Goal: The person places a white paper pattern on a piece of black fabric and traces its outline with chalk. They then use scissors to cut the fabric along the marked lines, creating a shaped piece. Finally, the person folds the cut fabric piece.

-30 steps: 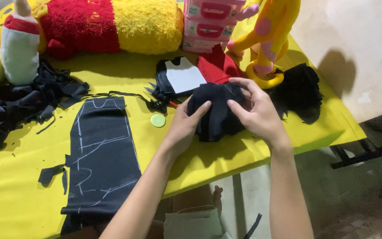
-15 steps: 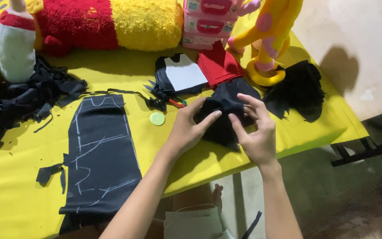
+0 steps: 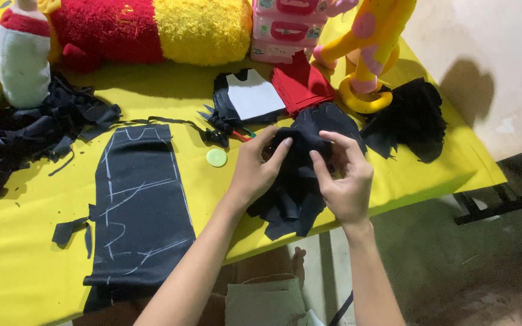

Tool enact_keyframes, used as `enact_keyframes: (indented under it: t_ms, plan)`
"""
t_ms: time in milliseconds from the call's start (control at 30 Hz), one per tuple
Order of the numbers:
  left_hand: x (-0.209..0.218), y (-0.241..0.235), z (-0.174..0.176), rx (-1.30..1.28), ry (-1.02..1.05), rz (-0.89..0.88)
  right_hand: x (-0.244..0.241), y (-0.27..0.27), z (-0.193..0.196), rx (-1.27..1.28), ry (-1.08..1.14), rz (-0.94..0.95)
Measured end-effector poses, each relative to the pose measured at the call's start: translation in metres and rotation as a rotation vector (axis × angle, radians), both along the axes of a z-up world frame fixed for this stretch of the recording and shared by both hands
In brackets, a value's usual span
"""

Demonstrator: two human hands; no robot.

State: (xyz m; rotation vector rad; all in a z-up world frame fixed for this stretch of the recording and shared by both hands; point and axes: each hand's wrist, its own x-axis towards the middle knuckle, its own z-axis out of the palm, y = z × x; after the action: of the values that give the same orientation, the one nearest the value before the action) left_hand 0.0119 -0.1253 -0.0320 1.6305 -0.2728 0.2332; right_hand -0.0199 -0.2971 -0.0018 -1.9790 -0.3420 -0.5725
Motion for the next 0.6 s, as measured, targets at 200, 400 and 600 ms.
enact_keyframes:
  t_ms: [200,400,600]
  plan:
    - [-0.005,0.002,0.008,-0.142,-0.024,-0.056,0.000,0.005,0.022,0.031,-0.051,0.042]
    - [-0.009,0.020,0.020,-0.528,0.164,-0.194,0.008,0.019,0.049,0.301,0.051,0.299]
    - [-0.045,0.034,0.031,-1.087,0.309,-0.348,-0.017,0.064,0.054,0.703,0.359,0.572]
